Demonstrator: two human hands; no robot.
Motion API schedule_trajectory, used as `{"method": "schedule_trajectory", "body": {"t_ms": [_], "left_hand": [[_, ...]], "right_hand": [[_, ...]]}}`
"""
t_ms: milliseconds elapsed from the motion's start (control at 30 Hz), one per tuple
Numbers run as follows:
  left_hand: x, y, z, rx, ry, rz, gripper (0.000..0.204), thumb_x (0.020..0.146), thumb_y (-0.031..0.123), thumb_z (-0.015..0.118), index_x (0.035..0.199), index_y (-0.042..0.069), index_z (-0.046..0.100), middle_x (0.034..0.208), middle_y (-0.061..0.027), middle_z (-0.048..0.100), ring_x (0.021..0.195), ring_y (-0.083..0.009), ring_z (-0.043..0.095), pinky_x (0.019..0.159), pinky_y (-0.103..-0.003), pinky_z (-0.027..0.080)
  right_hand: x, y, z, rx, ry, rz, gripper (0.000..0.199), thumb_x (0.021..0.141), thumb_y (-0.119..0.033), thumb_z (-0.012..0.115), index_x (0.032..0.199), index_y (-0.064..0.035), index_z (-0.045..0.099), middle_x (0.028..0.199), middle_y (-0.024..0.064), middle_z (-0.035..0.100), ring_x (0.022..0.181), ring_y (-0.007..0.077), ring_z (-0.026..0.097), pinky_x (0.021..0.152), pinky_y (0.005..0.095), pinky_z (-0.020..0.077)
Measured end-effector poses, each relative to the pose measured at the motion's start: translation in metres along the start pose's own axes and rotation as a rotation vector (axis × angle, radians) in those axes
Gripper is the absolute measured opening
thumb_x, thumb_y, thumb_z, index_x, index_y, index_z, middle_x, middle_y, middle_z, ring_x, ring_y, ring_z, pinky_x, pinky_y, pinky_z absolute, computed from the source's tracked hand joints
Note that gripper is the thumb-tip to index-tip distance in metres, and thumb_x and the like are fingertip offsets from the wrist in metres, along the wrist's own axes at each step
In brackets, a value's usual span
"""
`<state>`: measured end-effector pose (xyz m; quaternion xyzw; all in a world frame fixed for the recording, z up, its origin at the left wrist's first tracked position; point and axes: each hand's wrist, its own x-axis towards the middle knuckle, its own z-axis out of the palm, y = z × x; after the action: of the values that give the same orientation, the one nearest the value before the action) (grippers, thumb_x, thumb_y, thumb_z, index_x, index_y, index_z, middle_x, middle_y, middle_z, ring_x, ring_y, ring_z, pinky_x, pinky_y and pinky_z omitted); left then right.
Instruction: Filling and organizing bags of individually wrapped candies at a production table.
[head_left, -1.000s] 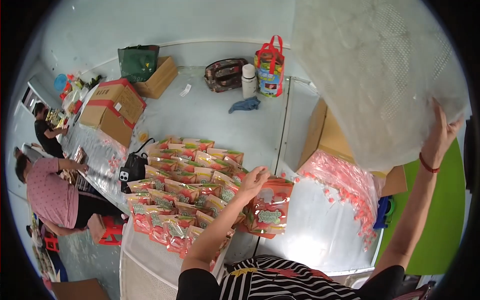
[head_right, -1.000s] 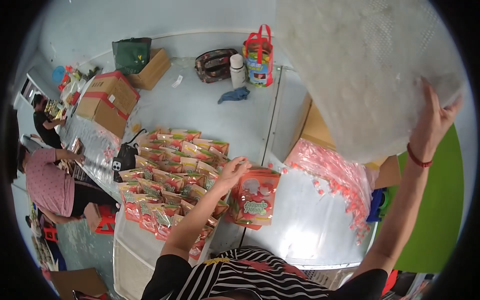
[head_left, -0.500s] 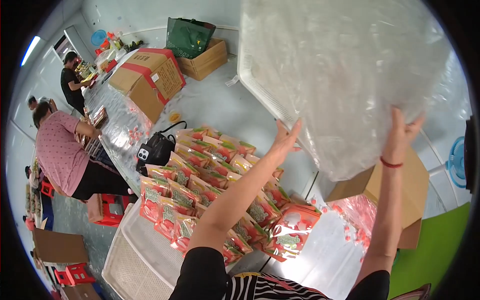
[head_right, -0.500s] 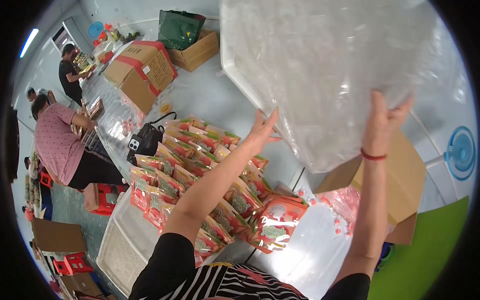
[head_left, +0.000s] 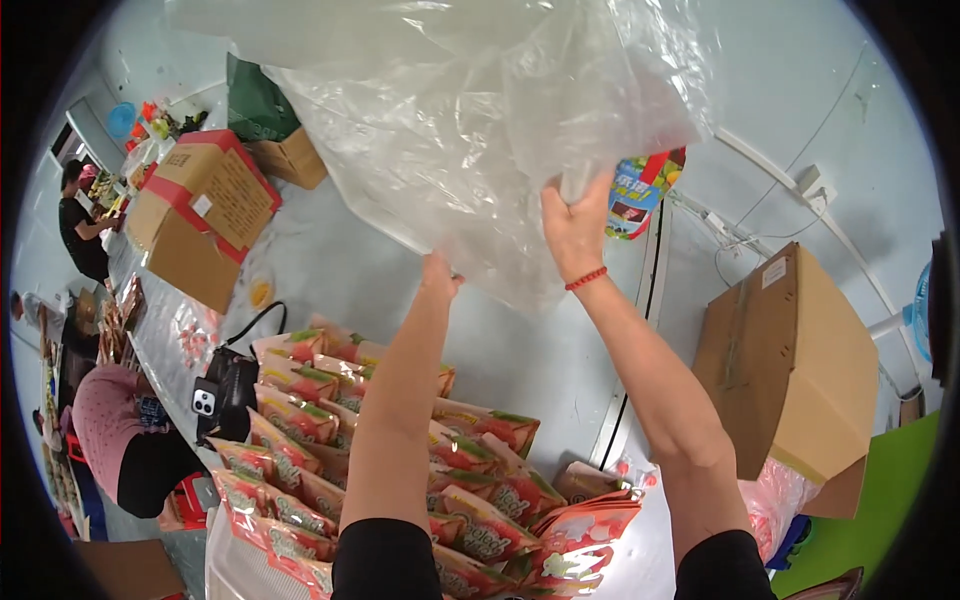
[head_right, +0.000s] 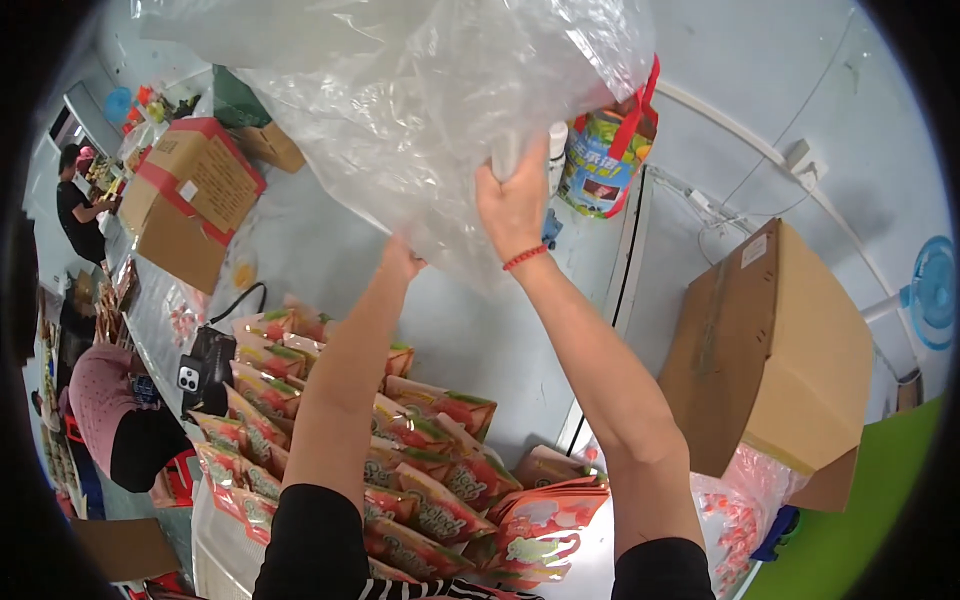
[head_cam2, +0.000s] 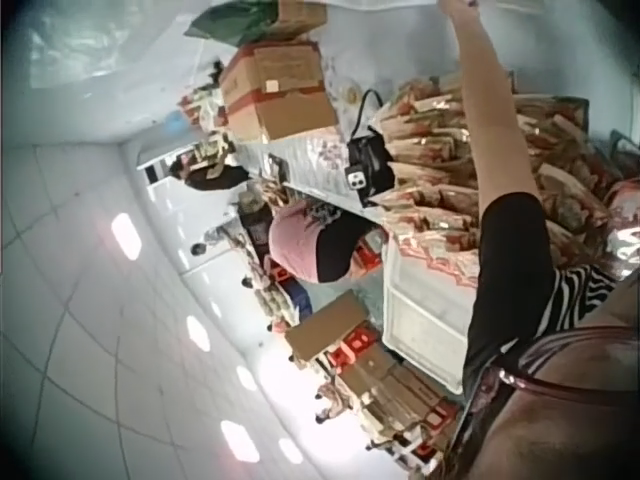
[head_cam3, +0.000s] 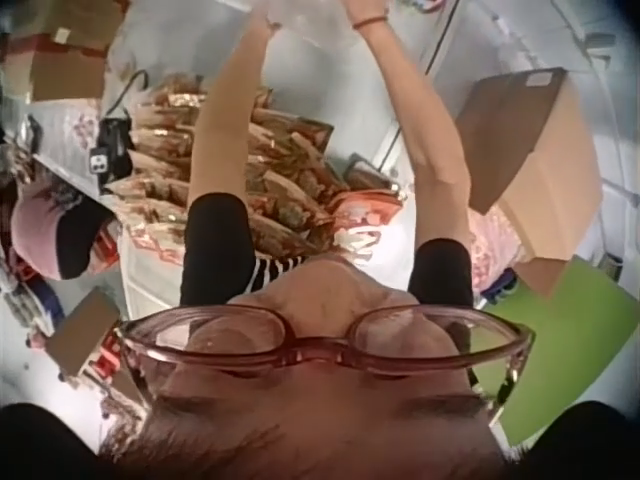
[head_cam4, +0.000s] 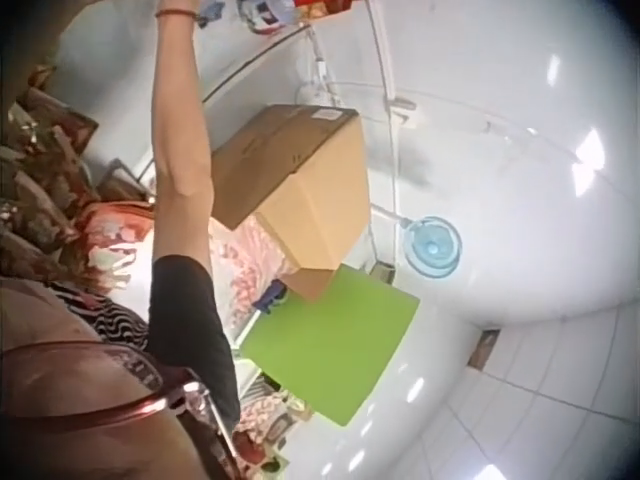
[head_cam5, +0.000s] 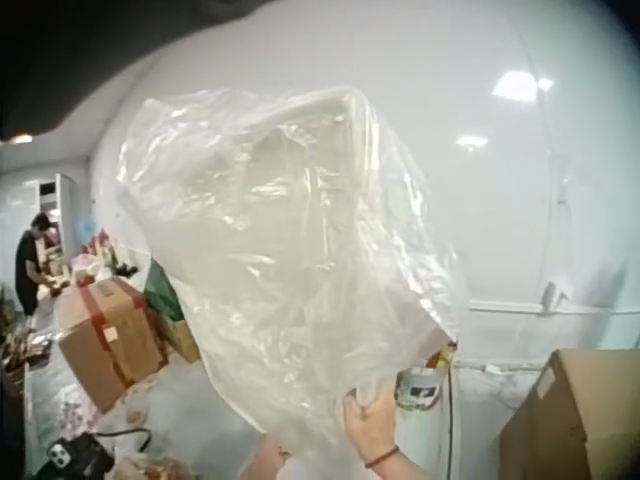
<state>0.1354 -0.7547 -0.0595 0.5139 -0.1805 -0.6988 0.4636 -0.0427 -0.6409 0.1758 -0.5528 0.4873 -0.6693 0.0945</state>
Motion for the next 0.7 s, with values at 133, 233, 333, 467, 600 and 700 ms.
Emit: {"method": "schedule_trajectory", "body": {"t_ms": [133, 233, 333, 467, 600, 700], "left_hand": [[0.043, -0.006, -0.008, 0.008, -0.109, 0.165, 0.056, 0.085, 0.039, 0.063, 0.125, 0.004, 0.044, 0.120, -0.0142, 0.051, 0.096, -0.0281, 0.051, 0.075, -0.041, 0.046], [0.055, 0.014, -0.009, 0.028, 0.000, 0.219, 0.056, 0.086, 0.039, 0.062, 0.123, 0.000, 0.047, 0.117, -0.0164, 0.053, 0.096, -0.0295, 0.051, 0.079, -0.039, 0.045], [0.038, 0.015, 0.016, 0.157, -0.039, 0.251, 0.062, 0.087, 0.041, 0.060, 0.127, -0.004, 0.043, 0.121, -0.0187, 0.050, 0.100, -0.0306, 0.051, 0.083, -0.039, 0.044], [0.007, 0.037, 0.040, 0.155, 0.131, 0.153, 0.062, 0.093, 0.038, 0.053, 0.136, -0.003, 0.037, 0.139, -0.0123, 0.039, 0.127, -0.0242, 0.038, 0.100, -0.040, 0.042], [0.012, 0.039, 0.037, 0.242, 0.155, 0.214, 0.070, 0.091, 0.045, 0.054, 0.139, -0.001, 0.034, 0.141, -0.0133, 0.039, 0.128, -0.0258, 0.035, 0.102, -0.042, 0.037], [0.012, 0.036, 0.044, 0.373, 0.076, 0.246, 0.097, 0.084, 0.058, 0.056, 0.145, -0.005, 0.016, 0.148, -0.0189, 0.028, 0.136, -0.0312, 0.028, 0.108, -0.039, 0.029]], "right_hand": [[0.013, 0.034, 0.015, 0.027, 0.031, -0.076, 0.055, 0.078, -0.006, 0.060, 0.125, 0.0089, 0.036, 0.120, 0.0215, 0.047, 0.113, 0.0311, 0.045, 0.101, 0.0353, 0.0324], [0.023, 0.047, 0.027, 0.018, 0.031, -0.029, 0.054, 0.078, -0.009, 0.062, 0.122, 0.0092, 0.037, 0.118, 0.0232, 0.049, 0.112, 0.0328, 0.048, 0.099, 0.0359, 0.0350], [0.035, 0.077, 0.015, -0.099, -0.003, 0.049, 0.055, 0.078, -0.017, 0.067, 0.117, 0.0093, 0.038, 0.113, 0.0256, 0.053, 0.107, 0.0358, 0.053, 0.095, 0.0381, 0.0399], [0.053, 0.092, 0.005, -0.295, -0.094, 0.012, 0.060, 0.079, -0.027, 0.071, 0.114, 0.0092, 0.038, 0.107, 0.0274, 0.058, 0.098, 0.0395, 0.058, 0.087, 0.0411, 0.0447], [0.074, 0.097, 0.009, -0.442, -0.216, 0.122, 0.068, 0.081, -0.036, 0.071, 0.113, 0.0123, 0.034, 0.103, 0.0322, 0.059, 0.098, 0.0437, 0.059, 0.084, 0.0425, 0.0465], [0.091, 0.120, 0.007, -0.562, -0.256, 0.139, 0.070, 0.082, -0.038, 0.069, 0.112, 0.0144, 0.033, 0.102, 0.0350, 0.058, 0.101, 0.0440, 0.059, 0.083, 0.0420, 0.0474]]}}
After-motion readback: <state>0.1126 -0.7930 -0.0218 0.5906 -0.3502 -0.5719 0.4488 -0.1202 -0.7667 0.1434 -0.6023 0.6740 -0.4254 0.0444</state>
